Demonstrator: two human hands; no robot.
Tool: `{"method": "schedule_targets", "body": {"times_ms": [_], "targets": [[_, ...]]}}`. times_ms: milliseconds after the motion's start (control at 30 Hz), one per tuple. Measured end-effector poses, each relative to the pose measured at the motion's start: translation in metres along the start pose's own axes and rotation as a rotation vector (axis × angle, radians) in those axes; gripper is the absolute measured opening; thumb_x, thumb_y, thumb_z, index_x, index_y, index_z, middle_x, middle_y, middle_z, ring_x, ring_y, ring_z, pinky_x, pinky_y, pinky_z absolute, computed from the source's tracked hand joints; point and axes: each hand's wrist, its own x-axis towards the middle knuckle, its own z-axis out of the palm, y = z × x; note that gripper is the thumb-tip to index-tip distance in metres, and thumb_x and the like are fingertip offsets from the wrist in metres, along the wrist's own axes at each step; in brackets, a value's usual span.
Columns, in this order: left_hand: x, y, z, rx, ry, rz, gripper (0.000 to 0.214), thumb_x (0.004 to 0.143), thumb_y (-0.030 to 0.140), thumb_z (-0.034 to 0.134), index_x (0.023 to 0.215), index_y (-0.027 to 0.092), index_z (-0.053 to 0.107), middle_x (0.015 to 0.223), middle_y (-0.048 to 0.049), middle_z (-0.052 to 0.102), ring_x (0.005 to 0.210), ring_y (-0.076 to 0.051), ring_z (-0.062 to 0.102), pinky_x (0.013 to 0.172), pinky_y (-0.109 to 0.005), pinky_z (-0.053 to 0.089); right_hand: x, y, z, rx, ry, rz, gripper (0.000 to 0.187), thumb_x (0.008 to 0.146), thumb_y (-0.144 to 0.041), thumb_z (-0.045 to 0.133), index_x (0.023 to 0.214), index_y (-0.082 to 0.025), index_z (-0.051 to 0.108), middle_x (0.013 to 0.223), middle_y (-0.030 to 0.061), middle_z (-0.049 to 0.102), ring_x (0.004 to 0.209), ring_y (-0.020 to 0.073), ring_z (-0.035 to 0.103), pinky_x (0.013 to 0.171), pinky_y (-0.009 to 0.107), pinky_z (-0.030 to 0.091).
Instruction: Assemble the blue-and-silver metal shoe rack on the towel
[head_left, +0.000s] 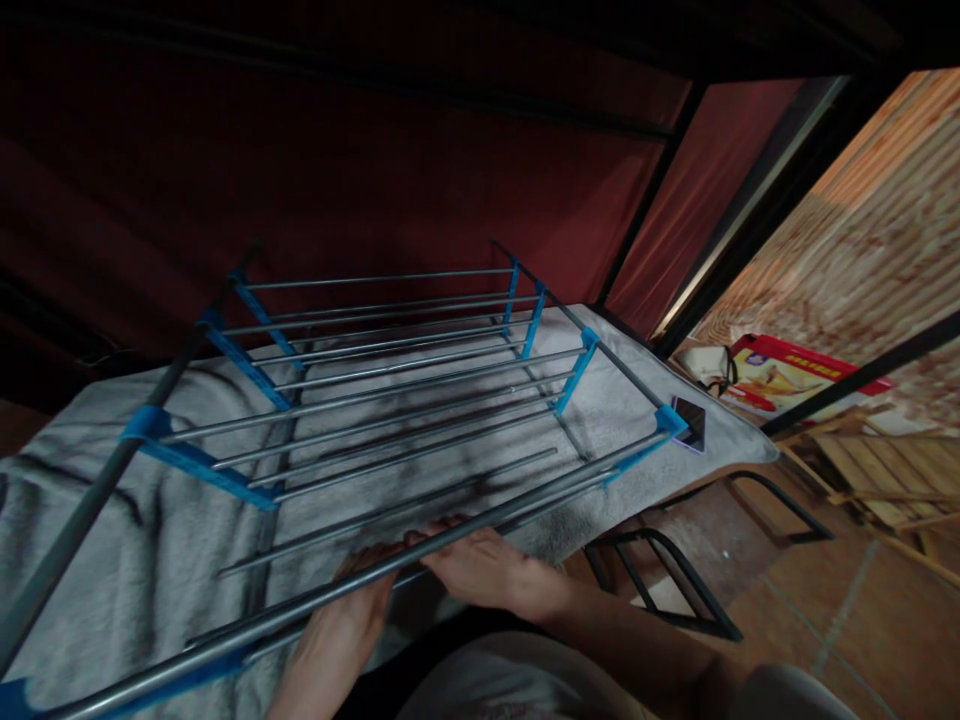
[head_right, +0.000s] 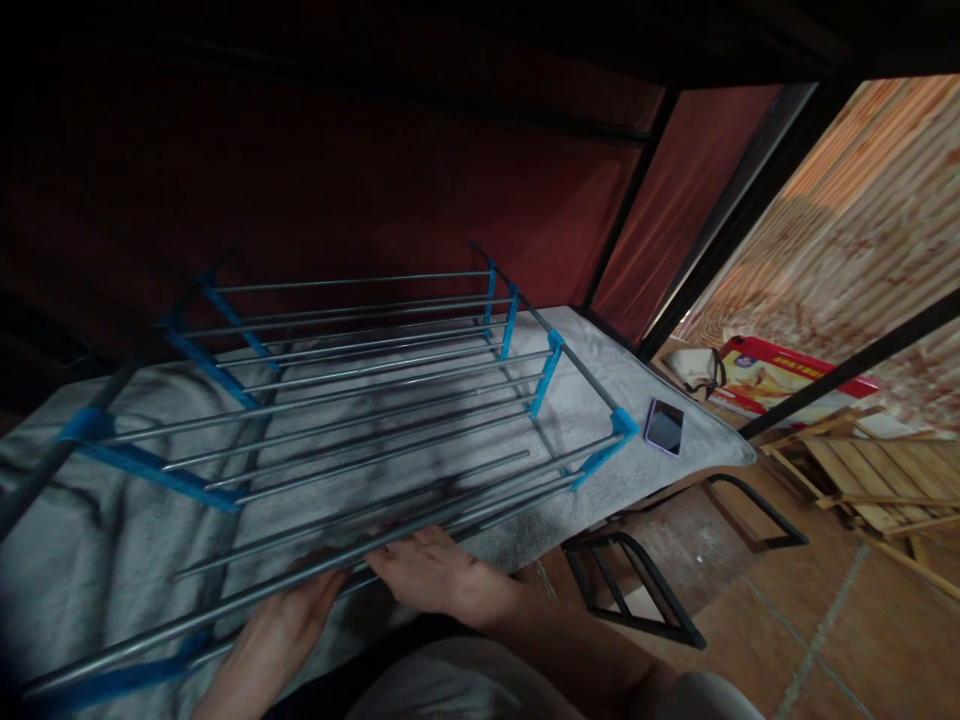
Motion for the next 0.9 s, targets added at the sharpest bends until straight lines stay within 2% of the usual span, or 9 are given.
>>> {"method": "schedule_targets", "body": {"times_ms": [167,300,367,467,533,567,667,733,900], "targets": [[-0.02,0.029,-0.011,0.036,0.208,-0.106,0.041,0.099,0.034,0.048,0.139,0.029,0.054,0.139,-0.0097,0.061,0.129,-0.03,0.055,0.112,-0.052,0.043,0.007,0.006,-0.004,-0.002,-0.039,-0.029,0.035,0.099,-0.017,0.05,0.131,-0.026,0.058,0.127,0.007,0.067,0.112,0.0218,0.065,0.094,0.034,0.051],[-0.059,0.044,-0.024,0.073,0.437,-0.19,0.035,0.095,0.019,0.057,0.129,0.029,0.061,0.113,-0.0061,0.07,0.105,-0.023,0.064,0.096,-0.038,0.048,0.001,0.0,-0.015,-0.09,-0.102,-0.021,0.033,0.099,-0.018,0.049,0.13,-0.025,0.059,0.128,0.0073,0.067,0.11,0.0198,0.066,0.095,0.03,0.051],[-0.077,0.042,-0.029,0.032,0.529,-0.358,0.023,0.094,0.018,0.058,0.114,0.027,0.066,0.101,-0.0044,0.07,0.095,-0.021,0.064,0.088,-0.034,0.049,-0.002,-0.001,-0.014,-0.157,-0.091,-0.019,0.032,0.101,-0.019,0.046,0.129,-0.026,0.06,0.126,0.0064,0.068,0.112,0.0197,0.066,0.093,0.029,0.051],[-0.095,0.027,-0.033,-0.128,0.76,-0.784,0.007,0.094,0.028,0.06,0.098,0.024,0.062,0.093,-0.0034,0.065,0.087,-0.02,0.063,0.076,-0.032,0.049,-0.005,0.0,-0.006,-0.231,-0.037,-0.053,0.03,0.102,-0.023,0.045,0.126,-0.026,0.063,0.121,0.0067,0.071,0.109,0.0211,0.068,0.087,0.03,0.054],[-0.099,0.013,-0.035,-0.27,0.931,-0.973,0.019,0.089,0.034,0.065,0.103,0.023,0.059,0.101,-0.0042,0.063,0.089,-0.02,0.062,0.077,-0.032,0.05,-0.007,0.002,0.0,-0.241,-0.008,-0.066,0.03,0.103,-0.026,0.043,0.124,-0.027,0.065,0.119,0.0068,0.072,0.102,0.0208,0.071,0.082,0.03,0.055],[-0.097,0.007,-0.036,-0.345,0.979,-1.004,0.028,0.086,0.035,0.068,0.109,0.023,0.058,0.108,-0.0054,0.063,0.095,-0.021,0.063,0.082,-0.033,0.051,-0.008,0.003,0.001,-0.241,-0.001,-0.062,0.03,0.104,-0.027,0.042,0.123,-0.028,0.066,0.119,0.0068,0.072,0.098,0.0203,0.072,0.08,0.029,0.056],[-0.084,-0.005,-0.04,-0.561,0.963,-0.956,0.049,0.08,0.036,0.072,0.125,0.023,0.055,0.123,-0.0087,0.063,0.114,-0.025,0.061,0.098,-0.038,0.048,-0.011,0.006,0.001,-0.23,-0.013,-0.056,0.034,0.105,-0.028,0.038,0.122,-0.029,0.067,0.118,0.0064,0.073,0.093,0.0182,0.073,0.079,0.028,0.056],[-0.074,-0.009,-0.044,-0.675,0.925,-0.925,0.047,0.082,0.036,0.071,0.124,0.023,0.057,0.12,-0.0092,0.067,0.113,-0.025,0.062,0.098,-0.039,0.048,-0.013,0.008,-0.001,-0.224,-0.026,-0.079,0.036,0.105,-0.027,0.037,0.125,-0.029,0.066,0.119,0.0066,0.073,0.097,0.0181,0.072,0.081,0.027,0.056],[-0.065,-0.016,-0.05,-0.836,0.89,-0.948,0.019,0.078,0.032,0.071,0.092,0.019,0.069,0.093,-0.0059,0.072,0.088,-0.022,0.067,0.08,-0.033,0.052,-0.012,0.01,-0.004,-0.201,-0.008,-0.074,0.033,0.104,-0.026,0.039,0.12,-0.028,0.068,0.116,0.0074,0.074,0.095,0.0192,0.073,0.078,0.028,0.056]]}}
